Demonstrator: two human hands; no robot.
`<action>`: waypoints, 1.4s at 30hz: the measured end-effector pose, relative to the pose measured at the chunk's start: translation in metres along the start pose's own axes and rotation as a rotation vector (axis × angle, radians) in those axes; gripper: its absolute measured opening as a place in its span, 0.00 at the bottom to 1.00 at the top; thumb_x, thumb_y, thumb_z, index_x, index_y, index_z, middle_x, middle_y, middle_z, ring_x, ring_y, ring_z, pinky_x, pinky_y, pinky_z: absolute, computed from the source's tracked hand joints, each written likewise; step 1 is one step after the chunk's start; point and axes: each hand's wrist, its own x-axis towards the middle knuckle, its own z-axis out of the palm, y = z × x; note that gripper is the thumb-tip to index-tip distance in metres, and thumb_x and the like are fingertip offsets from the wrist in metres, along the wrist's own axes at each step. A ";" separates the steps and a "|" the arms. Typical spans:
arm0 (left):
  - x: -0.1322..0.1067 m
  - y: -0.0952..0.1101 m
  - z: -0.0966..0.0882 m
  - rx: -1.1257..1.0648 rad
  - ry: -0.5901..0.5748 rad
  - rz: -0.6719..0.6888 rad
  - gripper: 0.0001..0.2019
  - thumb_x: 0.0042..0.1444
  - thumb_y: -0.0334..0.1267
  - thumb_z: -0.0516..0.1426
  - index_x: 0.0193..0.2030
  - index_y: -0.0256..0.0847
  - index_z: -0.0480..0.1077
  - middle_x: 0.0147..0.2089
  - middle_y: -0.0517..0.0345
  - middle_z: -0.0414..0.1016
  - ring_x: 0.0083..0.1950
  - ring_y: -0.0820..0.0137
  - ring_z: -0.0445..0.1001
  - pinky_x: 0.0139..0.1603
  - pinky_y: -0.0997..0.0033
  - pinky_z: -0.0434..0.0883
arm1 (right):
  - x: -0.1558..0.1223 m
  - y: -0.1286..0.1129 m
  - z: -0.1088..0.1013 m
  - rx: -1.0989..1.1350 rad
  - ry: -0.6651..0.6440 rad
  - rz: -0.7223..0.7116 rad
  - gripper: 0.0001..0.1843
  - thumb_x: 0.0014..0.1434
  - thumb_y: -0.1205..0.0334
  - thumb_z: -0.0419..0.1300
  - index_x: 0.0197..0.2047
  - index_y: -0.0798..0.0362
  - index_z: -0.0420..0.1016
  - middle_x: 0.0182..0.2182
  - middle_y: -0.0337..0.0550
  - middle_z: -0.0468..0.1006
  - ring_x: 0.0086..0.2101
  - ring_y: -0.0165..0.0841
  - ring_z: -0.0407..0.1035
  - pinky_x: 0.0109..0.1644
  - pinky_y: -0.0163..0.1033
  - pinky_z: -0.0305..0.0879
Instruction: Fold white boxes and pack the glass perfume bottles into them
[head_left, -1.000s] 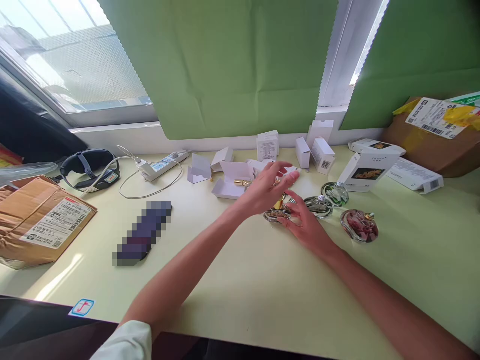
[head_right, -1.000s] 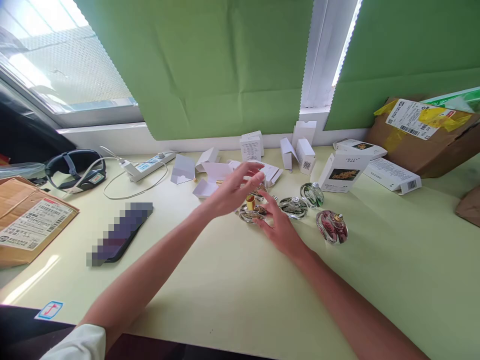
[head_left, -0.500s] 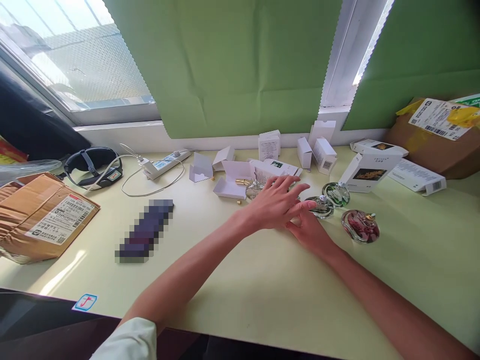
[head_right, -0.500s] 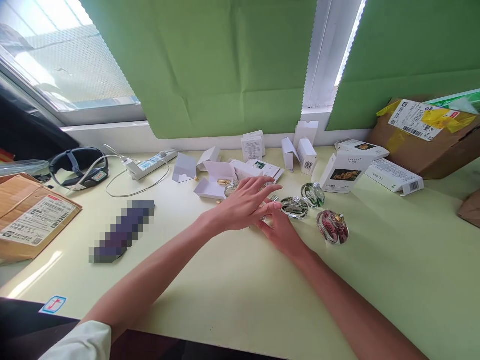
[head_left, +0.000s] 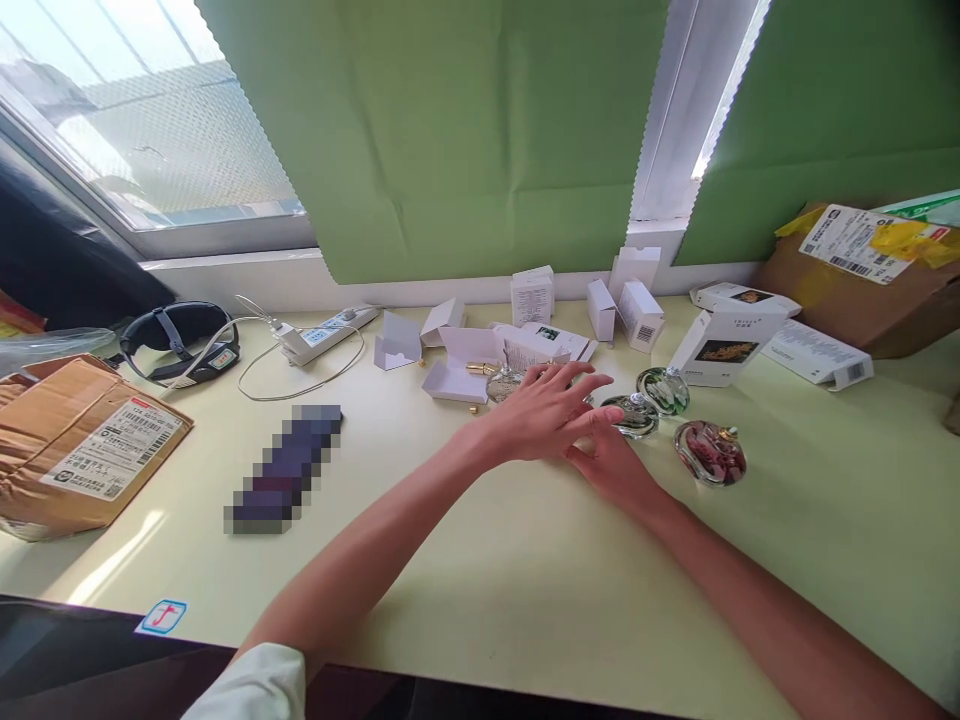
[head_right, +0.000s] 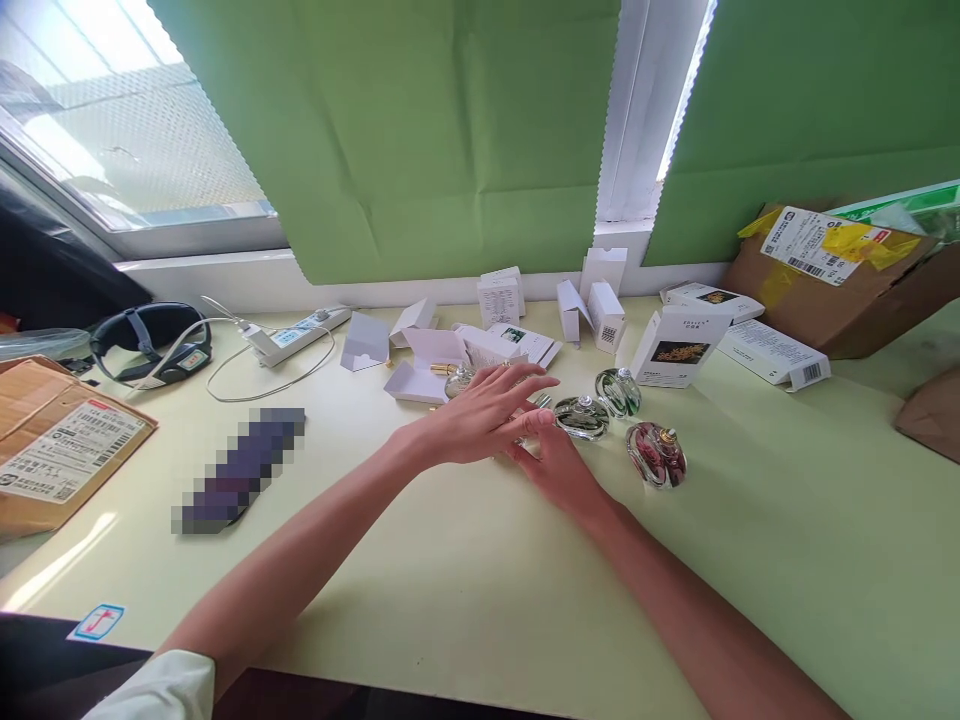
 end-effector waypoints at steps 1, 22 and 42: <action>-0.001 0.001 -0.003 -0.013 0.008 0.001 0.27 0.70 0.57 0.39 0.68 0.50 0.58 0.69 0.51 0.60 0.70 0.60 0.58 0.71 0.53 0.53 | 0.000 0.000 0.000 0.011 0.001 0.015 0.22 0.64 0.52 0.58 0.60 0.45 0.69 0.61 0.46 0.73 0.59 0.48 0.67 0.60 0.54 0.65; -0.003 0.000 -0.014 -0.243 0.044 -0.019 0.28 0.70 0.59 0.35 0.71 0.54 0.54 0.75 0.56 0.52 0.76 0.62 0.49 0.75 0.48 0.47 | -0.004 -0.006 0.003 0.057 0.009 0.014 0.27 0.63 0.52 0.60 0.64 0.44 0.64 0.60 0.47 0.74 0.58 0.46 0.69 0.60 0.55 0.66; -0.021 0.008 -0.055 -0.612 0.032 -0.024 0.35 0.62 0.66 0.24 0.75 0.64 0.29 0.70 0.52 0.62 0.64 0.50 0.70 0.52 0.44 0.68 | -0.009 -0.010 0.003 0.167 0.000 0.098 0.30 0.63 0.48 0.60 0.67 0.36 0.61 0.65 0.42 0.69 0.64 0.48 0.62 0.63 0.59 0.65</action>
